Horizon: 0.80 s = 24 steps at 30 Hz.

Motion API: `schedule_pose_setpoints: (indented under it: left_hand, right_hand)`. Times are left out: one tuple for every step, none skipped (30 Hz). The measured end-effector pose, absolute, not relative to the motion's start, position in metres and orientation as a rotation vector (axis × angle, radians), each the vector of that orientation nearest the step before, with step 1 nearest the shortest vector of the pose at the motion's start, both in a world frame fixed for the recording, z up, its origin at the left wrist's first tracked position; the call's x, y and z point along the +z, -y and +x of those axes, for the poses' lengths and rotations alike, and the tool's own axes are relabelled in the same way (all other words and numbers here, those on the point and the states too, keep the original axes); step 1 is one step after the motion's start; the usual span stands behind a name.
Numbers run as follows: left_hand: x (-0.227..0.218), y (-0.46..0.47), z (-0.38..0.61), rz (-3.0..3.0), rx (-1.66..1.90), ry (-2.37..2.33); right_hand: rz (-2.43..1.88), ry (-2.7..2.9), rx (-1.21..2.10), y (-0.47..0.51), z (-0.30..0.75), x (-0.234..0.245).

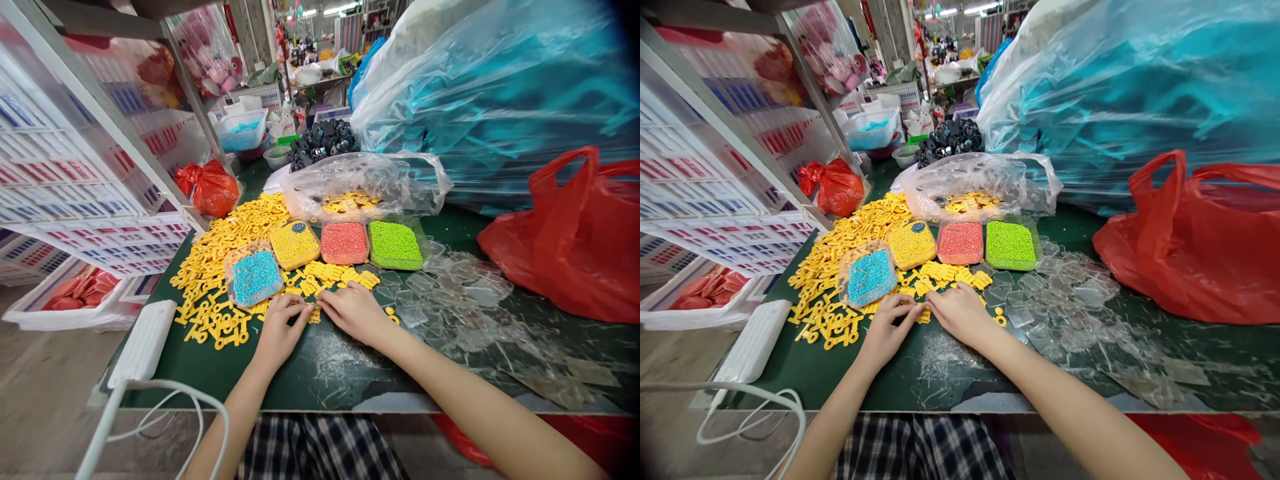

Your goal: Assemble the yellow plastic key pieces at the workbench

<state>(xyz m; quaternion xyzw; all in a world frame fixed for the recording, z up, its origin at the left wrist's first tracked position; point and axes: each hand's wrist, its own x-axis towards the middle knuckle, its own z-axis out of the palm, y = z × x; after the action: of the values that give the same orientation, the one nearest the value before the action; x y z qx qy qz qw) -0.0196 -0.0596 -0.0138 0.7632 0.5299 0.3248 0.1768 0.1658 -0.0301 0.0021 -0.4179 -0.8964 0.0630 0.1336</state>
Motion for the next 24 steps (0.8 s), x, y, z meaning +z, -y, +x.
schedule_pose_setpoints:
  left_hand:
    - [-0.014, 0.060, -0.020, 2.147, 0.936, -1.508]
    - [-0.014, 0.060, -0.020, 2.131, 0.956, -1.519]
    - [-0.013, 0.060, -0.021, 2.119, 0.977, -1.528]
    - [-0.012, 0.060, -0.022, 2.113, 0.998, -1.536]
    - [-0.011, 0.060, -0.022, 2.117, 1.019, -1.541]
    - [-0.010, 0.060, -0.023, 2.133, 1.044, -1.545]
    - [-0.008, 0.059, -0.022, 2.166, 1.076, -1.545]
    - [-0.005, 0.058, -0.021, 2.212, 1.108, -1.542]
    - [-0.002, 0.057, -0.019, 2.274, 1.133, -1.534]
    - [0.001, 0.054, -0.017, 2.347, 1.137, -1.520]
    - [0.005, 0.051, -0.013, 2.428, 1.114, -1.500]
    - [0.008, 0.048, -0.009, 2.508, 1.064, -1.475]
    - [0.011, 0.044, -0.005, 2.579, 0.995, -1.446]
    - [0.014, 0.040, 0.000, 2.633, 0.919, -1.421]
    - [0.017, 0.035, 0.005, 2.668, 0.854, -1.402]
    - [0.019, 0.030, 0.010, 2.687, 0.805, -1.391]
    - [0.021, 0.026, 0.015, 2.693, 0.774, -1.381]
    - [0.024, 0.022, 0.020, 2.693, 0.755, -1.369]
    - [0.026, 0.019, 0.024, 2.691, 0.745, -1.353]
    - [0.028, 0.016, 0.027, 2.690, 0.746, -1.333]
    - [0.031, 0.014, 0.030, 2.689, 0.757, -1.306]
    - [0.033, 0.013, 0.031, 2.685, 0.778, -1.281]
    - [0.035, 0.013, 0.031, 2.675, 0.810, -1.258]
    - [0.037, 0.014, 0.030, 2.661, 0.851, -1.239]
  right_hand:
    - [-1.227, 2.592, 0.183, 0.030, 0.167, 0.003]
    - [-1.241, 2.576, 0.194, 0.029, 0.168, 0.004]
    - [-1.250, 2.546, 0.224, 0.029, 0.169, 0.005]
    - [-1.258, 2.489, 0.277, 0.029, 0.169, 0.006]
    - [-1.263, 2.398, 0.365, 0.029, 0.169, 0.006]
    - [-1.255, 2.273, 0.502, 0.030, 0.168, 0.007]
    - [-1.233, 2.121, 0.694, 0.030, 0.167, 0.008]
    - [-1.189, 1.951, 0.929, 0.031, 0.165, 0.009]
    - [-1.129, 1.770, 1.186, 0.031, 0.163, 0.011]
    - [-1.060, 1.585, 1.435, 0.032, 0.161, 0.013]
    - [-0.995, 1.404, 1.651, 0.032, 0.159, 0.015]
    - [-0.949, 1.230, 1.808, 0.032, 0.158, 0.018]
    - [-0.926, 1.066, 1.906, 0.031, 0.158, 0.020]
    - [-0.923, 0.917, 1.954, 0.031, 0.157, 0.023]
    - [-0.932, 0.787, 1.968, 0.030, 0.158, 0.026]
    - [-0.943, 0.681, 1.965, 0.030, 0.159, 0.028]
    - [-0.949, 0.605, 1.959, 0.029, 0.161, 0.030]
    - [-0.948, 0.562, 1.953, 0.028, 0.164, 0.032]
    - [-0.950, 0.546, 1.949, 0.027, 0.168, 0.035]
    - [-0.955, 0.556, 1.945, 0.025, 0.174, 0.037]
    - [-0.967, 0.588, 1.946, 0.022, 0.181, 0.041]
    - [-0.991, 0.634, 1.947, 0.018, 0.189, 0.045]
    - [-1.016, 0.694, 1.944, 0.012, 0.199, 0.049]
    - [-1.054, 0.764, 1.941, 0.004, 0.210, 0.054]
